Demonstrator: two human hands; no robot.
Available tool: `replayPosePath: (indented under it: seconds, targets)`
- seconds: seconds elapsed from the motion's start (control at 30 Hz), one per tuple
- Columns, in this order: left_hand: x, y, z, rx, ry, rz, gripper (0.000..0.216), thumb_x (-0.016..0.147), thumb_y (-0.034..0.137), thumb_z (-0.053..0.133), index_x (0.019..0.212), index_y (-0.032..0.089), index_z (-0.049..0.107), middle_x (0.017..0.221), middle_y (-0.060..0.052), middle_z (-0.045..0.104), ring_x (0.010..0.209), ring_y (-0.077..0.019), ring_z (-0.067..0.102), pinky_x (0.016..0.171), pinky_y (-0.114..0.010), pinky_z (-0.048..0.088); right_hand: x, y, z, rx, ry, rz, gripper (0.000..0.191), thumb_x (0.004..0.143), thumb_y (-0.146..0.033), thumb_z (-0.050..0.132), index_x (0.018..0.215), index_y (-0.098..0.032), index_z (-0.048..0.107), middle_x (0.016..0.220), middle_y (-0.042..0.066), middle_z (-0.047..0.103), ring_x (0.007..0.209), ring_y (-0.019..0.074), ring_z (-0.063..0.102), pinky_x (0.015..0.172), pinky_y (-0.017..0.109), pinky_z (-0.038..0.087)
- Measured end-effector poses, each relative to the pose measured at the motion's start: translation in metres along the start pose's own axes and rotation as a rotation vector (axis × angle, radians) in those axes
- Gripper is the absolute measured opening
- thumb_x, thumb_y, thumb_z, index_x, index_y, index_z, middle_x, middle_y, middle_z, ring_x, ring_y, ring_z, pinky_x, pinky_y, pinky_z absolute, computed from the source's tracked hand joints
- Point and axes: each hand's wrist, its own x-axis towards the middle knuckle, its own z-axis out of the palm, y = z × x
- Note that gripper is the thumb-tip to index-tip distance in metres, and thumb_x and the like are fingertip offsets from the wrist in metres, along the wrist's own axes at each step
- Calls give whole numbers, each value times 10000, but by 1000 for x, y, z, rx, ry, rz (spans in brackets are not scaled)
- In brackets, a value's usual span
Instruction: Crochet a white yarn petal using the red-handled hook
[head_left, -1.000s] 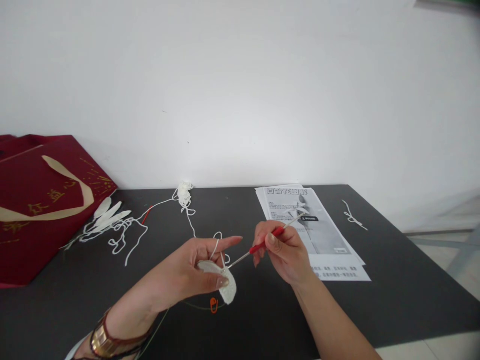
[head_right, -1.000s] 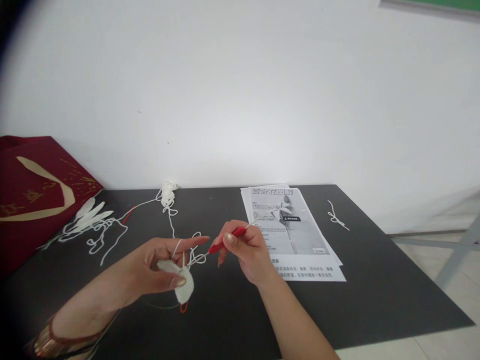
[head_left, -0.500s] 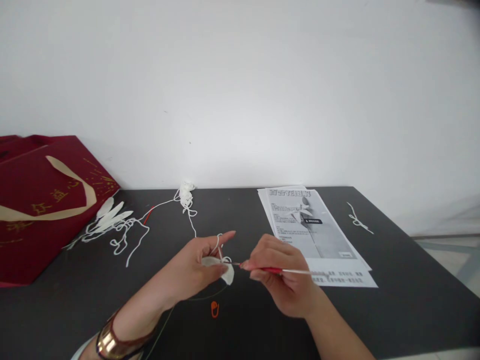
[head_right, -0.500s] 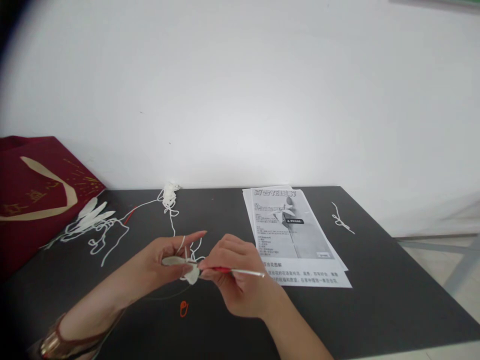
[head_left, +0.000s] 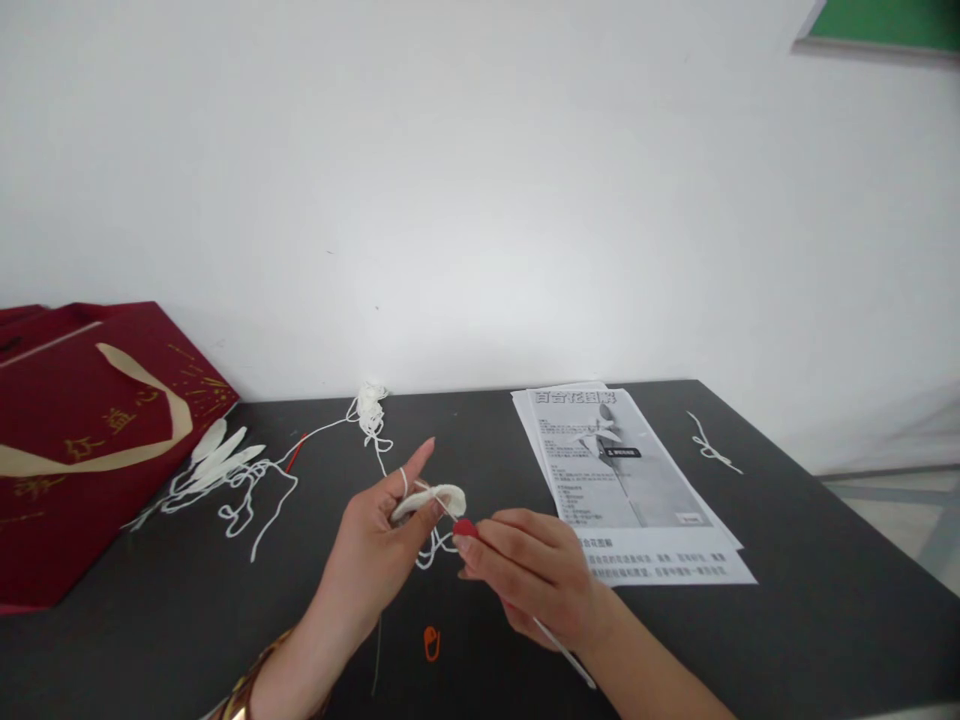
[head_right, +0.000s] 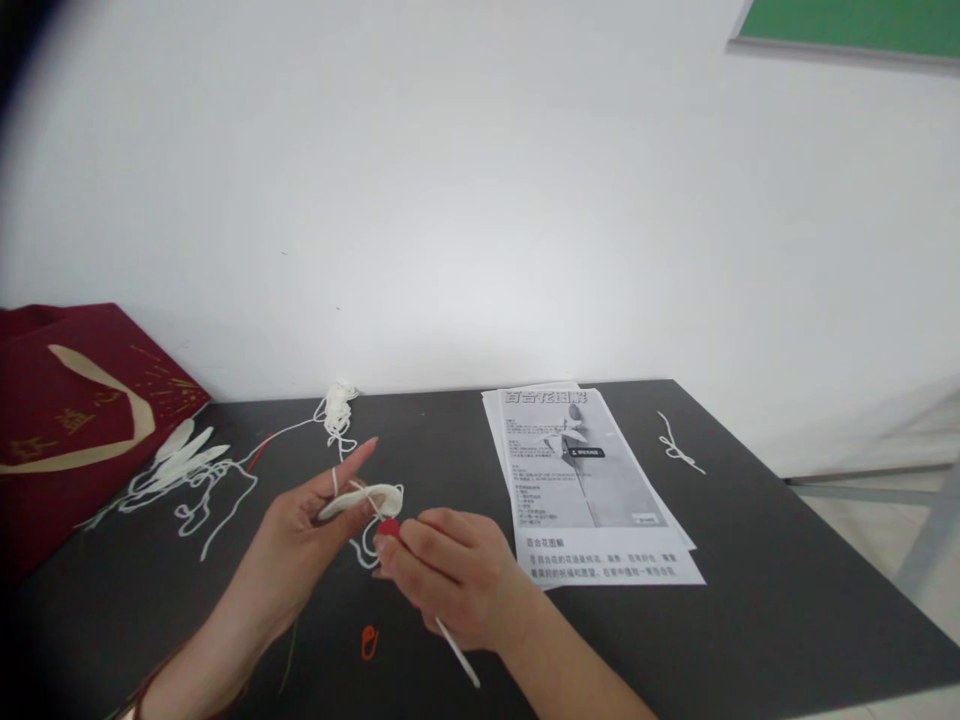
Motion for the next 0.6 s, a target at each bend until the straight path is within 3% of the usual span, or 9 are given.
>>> replayPosePath:
  seconds: [0.13, 0.27, 0.43, 0.6]
  targets:
    - [-4, -1, 5, -145, -9, -30, 687, 748, 345, 722, 1381, 207, 494, 708, 29, 671, 636, -143, 551, 629, -246, 430, -2, 1, 1, 12, 28, 43, 346, 876, -75, 527, 1220, -91, 563, 939, 139, 725, 867, 210, 657, 688, 326, 585]
    - [-4, 0, 4, -108, -29, 13, 691, 772, 328, 701, 1409, 232, 451, 633, 66, 605, 583, -118, 510, 596, -231, 417, -1, 2, 2, 81, 48, 78, 379, 861, -42, 515, 1233, -101, 561, 974, 141, 721, 878, 210, 650, 708, 334, 584]
    - [0, 7, -3, -67, -55, 16, 544, 736, 277, 720, 1262, 173, 623, 717, 9, 674, 658, -145, 563, 655, -259, 447, 3, 3, 0, 82, 72, 51, 334, 897, -81, 481, 1218, -108, 570, 973, 141, 721, 875, 206, 661, 715, 328, 585]
    - [0, 5, -6, -177, -43, -10, 434, 715, 236, 748, 1146, 221, 706, 695, 17, 660, 724, -145, 584, 735, -261, 444, 6, 2, -3, 59, 62, 17, 302, 939, -139, 441, 1202, -88, 581, 958, 148, 728, 873, 210, 664, 711, 329, 587]
